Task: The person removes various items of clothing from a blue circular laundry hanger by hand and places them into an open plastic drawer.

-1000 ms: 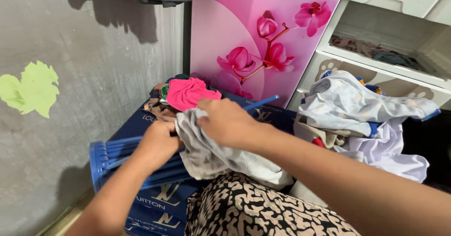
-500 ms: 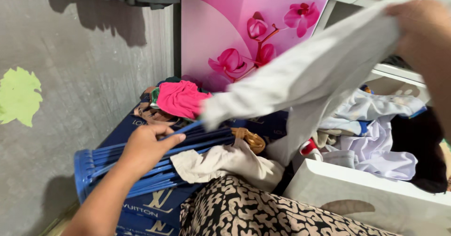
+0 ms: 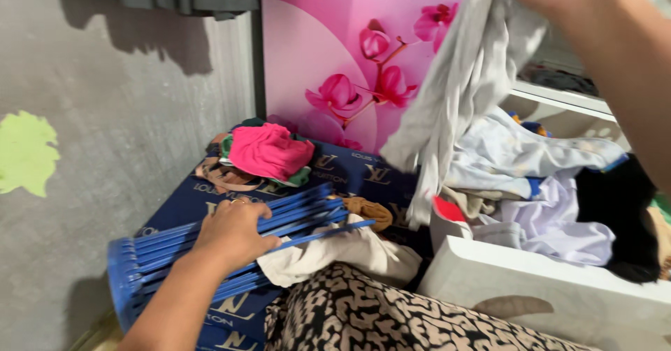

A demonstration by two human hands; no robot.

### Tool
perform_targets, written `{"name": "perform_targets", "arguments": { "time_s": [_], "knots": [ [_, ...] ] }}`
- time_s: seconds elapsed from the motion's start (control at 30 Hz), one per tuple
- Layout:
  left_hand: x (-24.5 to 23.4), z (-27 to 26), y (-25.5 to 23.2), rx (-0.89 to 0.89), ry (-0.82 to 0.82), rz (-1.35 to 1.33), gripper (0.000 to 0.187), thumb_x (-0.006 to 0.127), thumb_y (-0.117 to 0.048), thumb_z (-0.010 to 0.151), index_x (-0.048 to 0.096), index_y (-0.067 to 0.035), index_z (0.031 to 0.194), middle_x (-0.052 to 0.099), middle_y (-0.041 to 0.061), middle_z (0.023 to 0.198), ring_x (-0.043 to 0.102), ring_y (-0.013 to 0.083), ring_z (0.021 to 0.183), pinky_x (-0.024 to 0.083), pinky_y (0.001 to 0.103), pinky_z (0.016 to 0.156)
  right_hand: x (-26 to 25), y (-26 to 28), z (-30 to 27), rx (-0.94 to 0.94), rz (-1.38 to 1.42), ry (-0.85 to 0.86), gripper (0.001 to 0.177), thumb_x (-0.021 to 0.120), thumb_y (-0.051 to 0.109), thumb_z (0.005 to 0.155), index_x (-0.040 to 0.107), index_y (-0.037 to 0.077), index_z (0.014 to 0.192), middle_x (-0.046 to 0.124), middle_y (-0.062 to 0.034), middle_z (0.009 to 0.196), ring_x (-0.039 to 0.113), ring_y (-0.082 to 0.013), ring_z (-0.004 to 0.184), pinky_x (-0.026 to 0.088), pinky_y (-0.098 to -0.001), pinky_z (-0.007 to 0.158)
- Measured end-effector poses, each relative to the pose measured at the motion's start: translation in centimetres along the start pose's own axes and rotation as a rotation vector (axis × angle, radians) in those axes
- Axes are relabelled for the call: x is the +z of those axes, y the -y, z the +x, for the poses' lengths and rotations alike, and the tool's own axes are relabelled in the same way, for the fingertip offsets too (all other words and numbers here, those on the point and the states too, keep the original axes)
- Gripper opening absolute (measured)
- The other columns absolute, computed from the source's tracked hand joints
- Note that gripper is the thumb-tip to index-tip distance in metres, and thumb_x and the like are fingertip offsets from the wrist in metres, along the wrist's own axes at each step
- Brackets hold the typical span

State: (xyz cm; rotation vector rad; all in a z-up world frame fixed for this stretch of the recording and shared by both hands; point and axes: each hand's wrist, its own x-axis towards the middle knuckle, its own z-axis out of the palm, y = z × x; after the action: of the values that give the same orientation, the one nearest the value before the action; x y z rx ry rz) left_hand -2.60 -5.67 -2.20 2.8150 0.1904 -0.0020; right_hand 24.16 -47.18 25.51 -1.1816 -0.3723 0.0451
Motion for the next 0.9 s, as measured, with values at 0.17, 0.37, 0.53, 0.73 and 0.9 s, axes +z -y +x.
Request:
{"name": "perform_targets", "arguments": {
  "time_s": [0.17,0.37,0.53,0.73,0.9],
  "knots": [
    [-0.3,-0.9,1.2,-0.055,0.176,0.167,0.095,0.093,-0.047,0.067,0.048,-0.026,0.148,0.033,0.005,0.16,0.027,0.0273,0.147,0.023,0.061,0.115,3.0,-4.2,1.7,-0.013,-0.173,0.032,0.041,0.058,0.027,0.101,0.056,0.003,0.136,0.06,-0.02,0.134,0.061,-0.033,0.12,0.046,-0.0534,0.102],
    [2.6,0.3,4.0,-0.004,-0.055,0.032,0.051,0.074,-0.036,0.086,0.062,-0.027,0.135,0.05,-0.005,0.151,0.041,0.0215,0.142,0.026,0.06,0.118,9.2,-9.5,4.5,-0.077,-0.908,0.004,0.038,0.059,0.028,0.102,0.062,0.003,0.131,0.066,-0.0194,0.123,0.065,-0.0307,0.109,0.049,-0.0476,0.094],
    [3.0,1.3,4.7,-0.024,-0.127,-0.001,0.041,0.073,-0.034,0.086,0.068,-0.028,0.127,0.061,-0.008,0.138,0.052,0.0187,0.132,0.034,0.055,0.111,6.4,-15.7,3.7,0.159,-1.715,0.209,0.036,0.061,0.028,0.103,0.068,0.003,0.127,0.071,-0.0189,0.115,0.069,-0.0288,0.1,0.052,-0.0428,0.088],
    [2.8,2.8,5.9,-0.027,-0.147,-0.004,0.035,0.073,-0.035,0.085,0.074,-0.03,0.12,0.069,-0.006,0.128,0.063,0.0213,0.121,0.045,0.048,0.101,1.0,-25.3,-3.6,0.607,-1.319,0.404,0.035,0.067,0.02,0.087,0.07,0.008,0.119,0.079,-0.0098,0.103,0.078,-0.0231,0.087,0.061,-0.0388,0.07],
    [2.0,4.1,6.7,-0.048,-0.133,-0.04,0.034,0.073,-0.039,0.086,0.076,-0.031,0.119,0.072,0.001,0.123,0.067,0.0265,0.115,0.052,0.042,0.098,2.3,-30.7,-8.7,0.694,-1.292,0.433,0.032,0.068,0.033,0.091,0.075,0.011,0.113,0.077,-0.009,0.096,0.072,-0.0195,0.083,0.057,-0.0346,0.068]
  ]
}}
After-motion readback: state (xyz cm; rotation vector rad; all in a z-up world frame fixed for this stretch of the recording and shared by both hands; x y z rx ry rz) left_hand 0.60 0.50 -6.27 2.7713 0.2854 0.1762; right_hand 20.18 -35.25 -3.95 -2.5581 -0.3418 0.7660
